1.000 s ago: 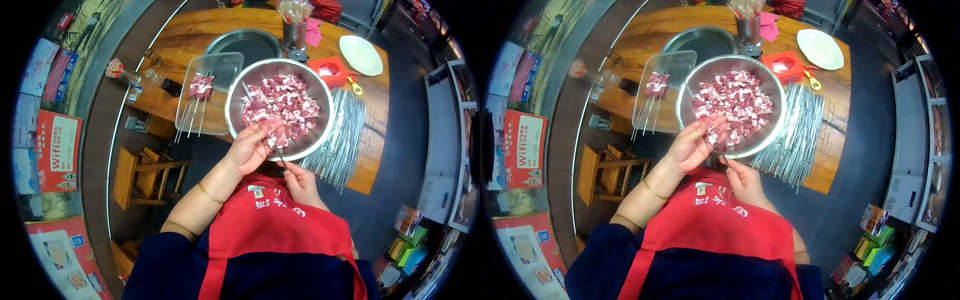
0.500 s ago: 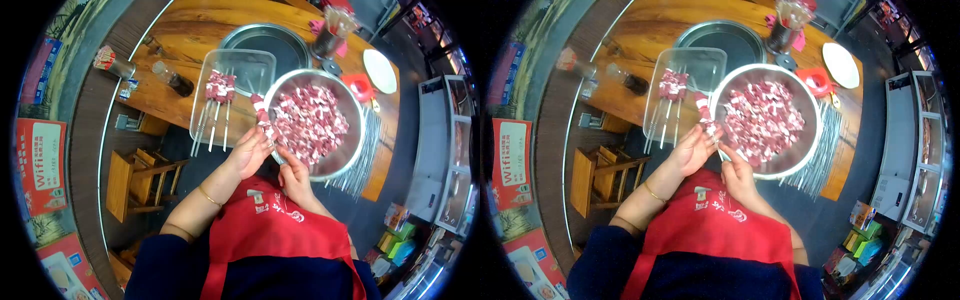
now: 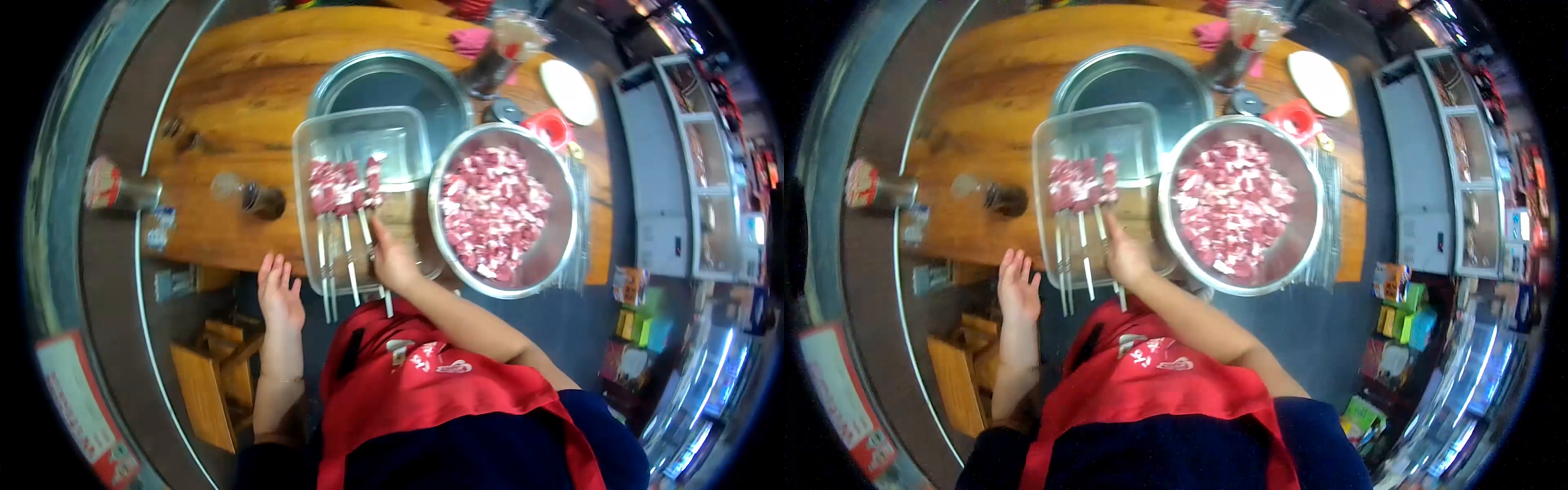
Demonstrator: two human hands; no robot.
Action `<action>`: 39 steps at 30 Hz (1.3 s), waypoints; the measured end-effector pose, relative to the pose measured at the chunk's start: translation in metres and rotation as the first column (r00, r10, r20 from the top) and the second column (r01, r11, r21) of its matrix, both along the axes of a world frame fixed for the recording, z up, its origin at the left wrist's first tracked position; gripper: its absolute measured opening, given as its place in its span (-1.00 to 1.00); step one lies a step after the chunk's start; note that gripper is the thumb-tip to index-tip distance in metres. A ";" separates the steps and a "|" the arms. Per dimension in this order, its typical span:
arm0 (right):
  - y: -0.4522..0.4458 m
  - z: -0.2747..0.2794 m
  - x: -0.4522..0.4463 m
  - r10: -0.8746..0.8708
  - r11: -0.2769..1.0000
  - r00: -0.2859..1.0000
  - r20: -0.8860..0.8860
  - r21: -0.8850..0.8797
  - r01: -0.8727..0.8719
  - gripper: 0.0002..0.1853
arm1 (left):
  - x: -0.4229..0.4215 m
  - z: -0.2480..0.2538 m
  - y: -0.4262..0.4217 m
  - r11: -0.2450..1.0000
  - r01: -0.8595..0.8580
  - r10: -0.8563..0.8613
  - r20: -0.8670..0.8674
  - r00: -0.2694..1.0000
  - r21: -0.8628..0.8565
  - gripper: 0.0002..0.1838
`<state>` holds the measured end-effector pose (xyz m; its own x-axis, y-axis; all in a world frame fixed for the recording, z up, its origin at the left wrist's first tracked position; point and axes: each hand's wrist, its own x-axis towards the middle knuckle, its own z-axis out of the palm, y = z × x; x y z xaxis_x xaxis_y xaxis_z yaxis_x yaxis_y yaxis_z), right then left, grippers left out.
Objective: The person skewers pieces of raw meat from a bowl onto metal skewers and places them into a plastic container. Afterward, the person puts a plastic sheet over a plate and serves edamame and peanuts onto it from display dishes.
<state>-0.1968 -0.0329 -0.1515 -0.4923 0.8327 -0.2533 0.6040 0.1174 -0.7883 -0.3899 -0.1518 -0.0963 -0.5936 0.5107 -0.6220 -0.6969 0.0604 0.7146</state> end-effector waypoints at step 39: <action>0.155 -0.016 0.524 -0.500 0.858 0.845 0.189 0.240 0.454 -0.82 | 0.340 0.069 0.145 0.950 0.252 -0.311 -0.598 0.738 -0.183 -0.34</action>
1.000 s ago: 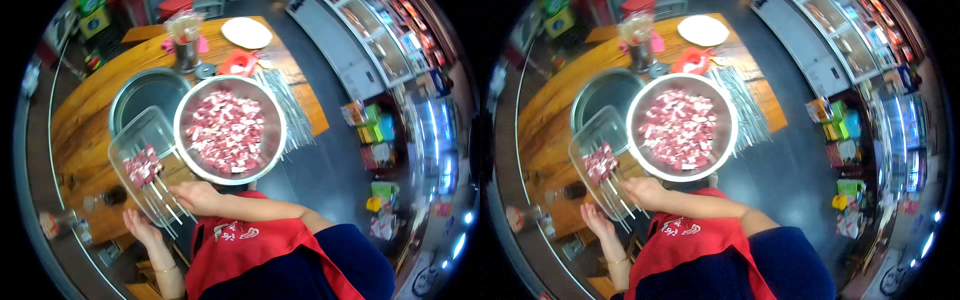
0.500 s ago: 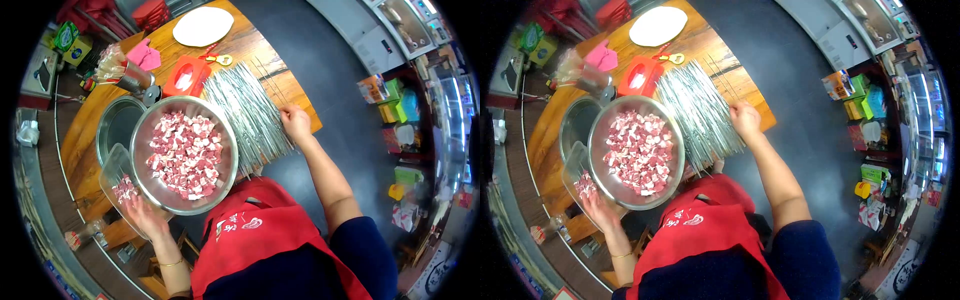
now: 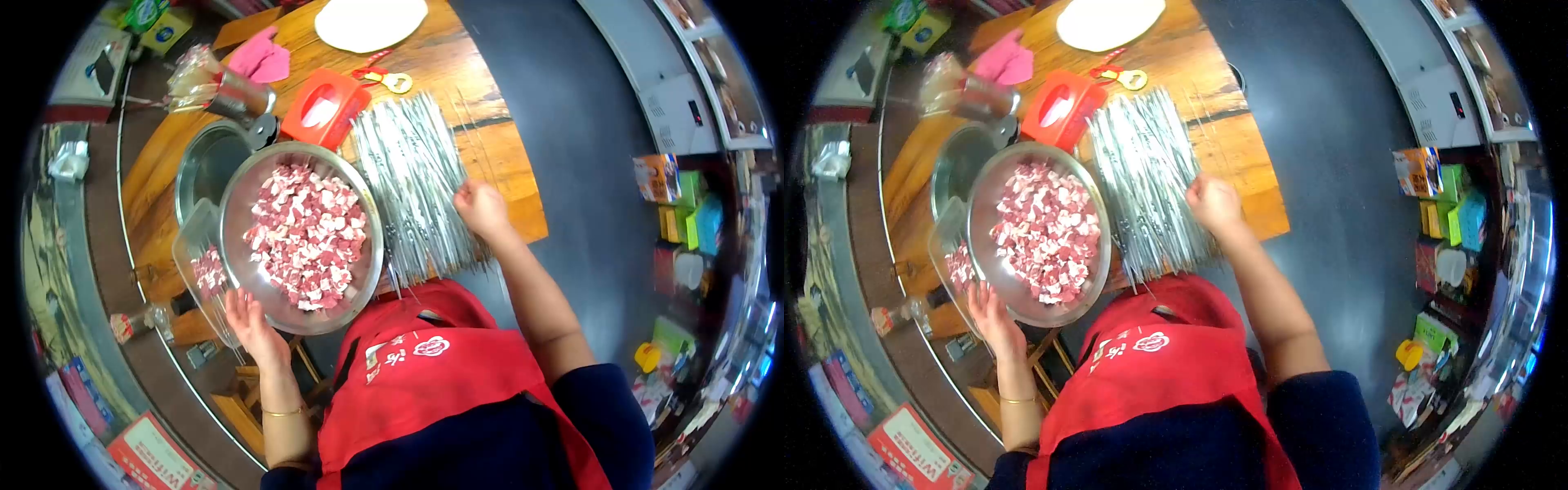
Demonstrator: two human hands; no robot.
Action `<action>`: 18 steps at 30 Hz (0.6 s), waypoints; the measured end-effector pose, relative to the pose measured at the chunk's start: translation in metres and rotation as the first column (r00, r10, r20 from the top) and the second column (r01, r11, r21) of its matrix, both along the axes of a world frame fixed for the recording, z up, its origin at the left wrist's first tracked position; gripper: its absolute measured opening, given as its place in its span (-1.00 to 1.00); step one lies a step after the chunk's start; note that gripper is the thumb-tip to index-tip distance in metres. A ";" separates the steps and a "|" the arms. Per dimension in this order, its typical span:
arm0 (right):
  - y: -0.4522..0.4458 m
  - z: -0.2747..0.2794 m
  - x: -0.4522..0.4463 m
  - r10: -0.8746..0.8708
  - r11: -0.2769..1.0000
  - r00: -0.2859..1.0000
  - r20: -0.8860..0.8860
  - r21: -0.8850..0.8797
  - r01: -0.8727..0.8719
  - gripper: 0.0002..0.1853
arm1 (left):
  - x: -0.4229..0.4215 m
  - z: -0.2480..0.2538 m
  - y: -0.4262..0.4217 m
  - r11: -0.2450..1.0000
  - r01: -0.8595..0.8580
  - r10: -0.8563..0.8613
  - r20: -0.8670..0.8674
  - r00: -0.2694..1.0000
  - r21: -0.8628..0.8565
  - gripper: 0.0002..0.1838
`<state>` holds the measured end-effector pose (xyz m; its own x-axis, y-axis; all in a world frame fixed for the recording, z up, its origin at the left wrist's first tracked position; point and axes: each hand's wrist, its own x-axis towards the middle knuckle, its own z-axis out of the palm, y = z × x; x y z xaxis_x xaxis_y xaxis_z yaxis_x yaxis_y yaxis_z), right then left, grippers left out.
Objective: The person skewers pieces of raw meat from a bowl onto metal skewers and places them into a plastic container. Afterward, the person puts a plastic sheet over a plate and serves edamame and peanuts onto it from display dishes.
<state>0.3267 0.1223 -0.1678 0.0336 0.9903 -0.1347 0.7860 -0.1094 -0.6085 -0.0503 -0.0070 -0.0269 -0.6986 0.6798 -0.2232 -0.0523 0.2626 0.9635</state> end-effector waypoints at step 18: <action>-0.102 0.086 -0.059 -0.217 0.976 0.722 -0.657 -0.147 0.159 -0.96 | -0.100 -0.078 0.142 0.572 0.336 -0.754 -0.641 -0.143 -0.748 -0.87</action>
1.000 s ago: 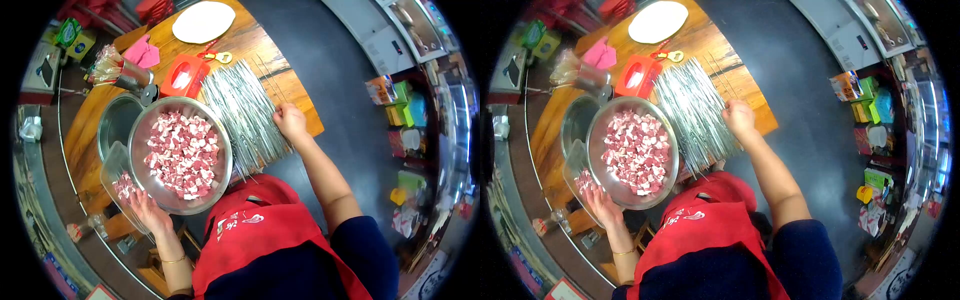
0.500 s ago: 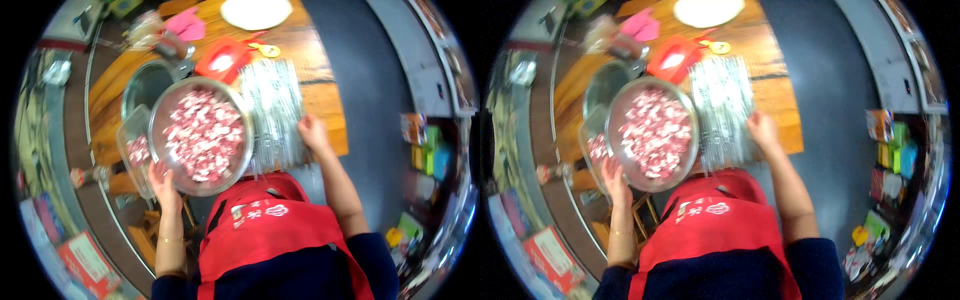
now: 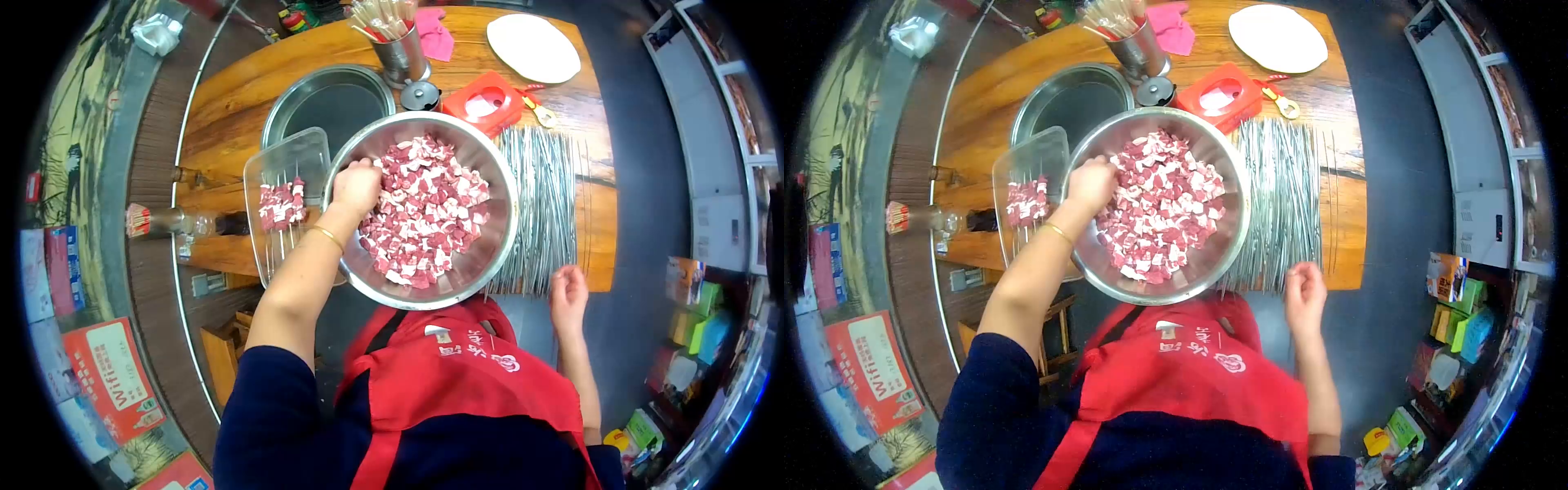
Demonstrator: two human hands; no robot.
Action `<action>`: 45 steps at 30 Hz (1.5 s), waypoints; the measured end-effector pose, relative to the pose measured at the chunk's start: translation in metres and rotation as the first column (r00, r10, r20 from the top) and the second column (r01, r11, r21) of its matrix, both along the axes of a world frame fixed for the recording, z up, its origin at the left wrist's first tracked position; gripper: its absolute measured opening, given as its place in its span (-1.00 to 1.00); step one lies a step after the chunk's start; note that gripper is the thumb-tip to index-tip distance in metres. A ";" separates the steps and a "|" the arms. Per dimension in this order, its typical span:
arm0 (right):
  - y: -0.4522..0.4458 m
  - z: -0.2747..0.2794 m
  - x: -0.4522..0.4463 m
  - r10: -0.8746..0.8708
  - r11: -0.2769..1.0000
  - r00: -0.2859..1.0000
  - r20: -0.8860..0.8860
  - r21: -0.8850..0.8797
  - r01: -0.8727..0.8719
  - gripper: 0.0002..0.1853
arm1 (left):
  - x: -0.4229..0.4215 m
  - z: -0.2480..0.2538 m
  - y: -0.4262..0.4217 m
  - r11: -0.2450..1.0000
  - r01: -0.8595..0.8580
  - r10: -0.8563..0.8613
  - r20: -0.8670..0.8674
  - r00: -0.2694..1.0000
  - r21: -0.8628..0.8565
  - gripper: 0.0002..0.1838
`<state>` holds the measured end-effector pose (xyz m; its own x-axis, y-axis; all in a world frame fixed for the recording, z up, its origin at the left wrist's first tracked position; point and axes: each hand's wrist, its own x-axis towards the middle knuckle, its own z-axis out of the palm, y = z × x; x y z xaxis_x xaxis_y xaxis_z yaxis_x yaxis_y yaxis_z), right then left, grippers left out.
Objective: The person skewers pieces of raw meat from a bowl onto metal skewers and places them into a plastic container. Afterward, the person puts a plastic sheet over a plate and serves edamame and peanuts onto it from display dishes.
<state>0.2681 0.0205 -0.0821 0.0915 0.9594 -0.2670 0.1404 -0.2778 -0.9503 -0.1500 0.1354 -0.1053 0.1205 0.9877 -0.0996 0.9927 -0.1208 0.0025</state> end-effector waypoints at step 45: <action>-0.103 0.101 -0.158 0.270 0.932 0.937 0.222 0.184 -0.313 -0.83 | 0.026 0.089 -0.066 0.747 0.535 0.654 0.285 -0.701 -0.395 -0.62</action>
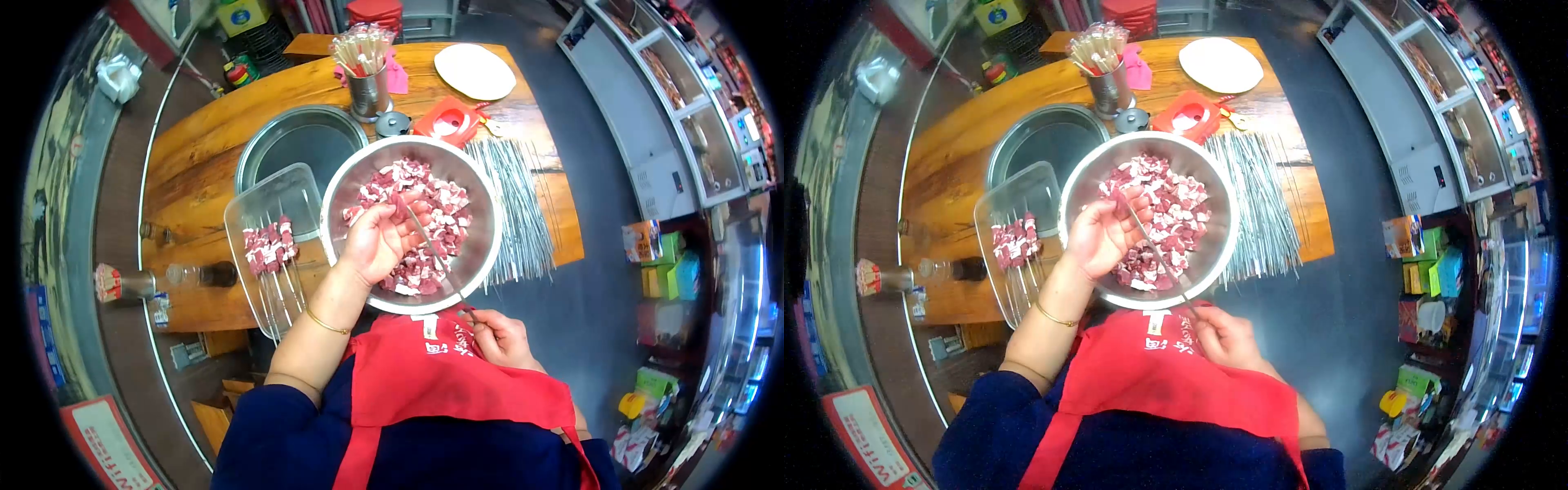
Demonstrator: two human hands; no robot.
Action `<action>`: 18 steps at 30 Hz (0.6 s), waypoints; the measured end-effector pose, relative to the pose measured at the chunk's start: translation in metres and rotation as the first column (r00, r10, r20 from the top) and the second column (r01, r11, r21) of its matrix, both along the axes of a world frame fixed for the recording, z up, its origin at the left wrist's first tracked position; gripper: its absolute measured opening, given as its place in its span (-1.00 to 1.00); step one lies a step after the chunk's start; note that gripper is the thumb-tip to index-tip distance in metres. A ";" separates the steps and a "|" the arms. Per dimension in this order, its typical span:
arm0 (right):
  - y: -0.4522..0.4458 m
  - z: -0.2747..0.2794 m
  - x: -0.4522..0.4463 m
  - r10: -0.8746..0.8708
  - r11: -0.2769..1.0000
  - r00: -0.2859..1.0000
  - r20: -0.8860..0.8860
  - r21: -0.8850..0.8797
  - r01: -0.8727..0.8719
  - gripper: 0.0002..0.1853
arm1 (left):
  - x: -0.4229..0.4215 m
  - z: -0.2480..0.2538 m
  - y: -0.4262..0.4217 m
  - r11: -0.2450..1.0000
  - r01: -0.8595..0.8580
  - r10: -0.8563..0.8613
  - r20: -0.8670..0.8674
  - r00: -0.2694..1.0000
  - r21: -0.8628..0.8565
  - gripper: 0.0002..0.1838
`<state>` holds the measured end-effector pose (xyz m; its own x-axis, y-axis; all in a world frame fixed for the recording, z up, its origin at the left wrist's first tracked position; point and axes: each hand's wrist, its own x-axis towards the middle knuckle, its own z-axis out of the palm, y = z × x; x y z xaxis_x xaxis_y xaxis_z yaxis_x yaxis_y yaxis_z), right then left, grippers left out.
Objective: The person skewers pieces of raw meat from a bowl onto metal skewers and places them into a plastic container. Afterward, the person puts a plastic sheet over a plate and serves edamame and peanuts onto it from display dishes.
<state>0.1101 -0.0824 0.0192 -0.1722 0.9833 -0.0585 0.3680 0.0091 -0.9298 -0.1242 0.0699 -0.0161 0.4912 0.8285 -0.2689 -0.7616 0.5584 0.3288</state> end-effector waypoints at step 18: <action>0.007 -0.004 0.015 0.002 1.000 1.000 -0.001 0.018 -0.002 -0.78 | 0.023 0.023 -0.009 0.985 -0.156 0.154 0.030 0.988 0.075 -0.75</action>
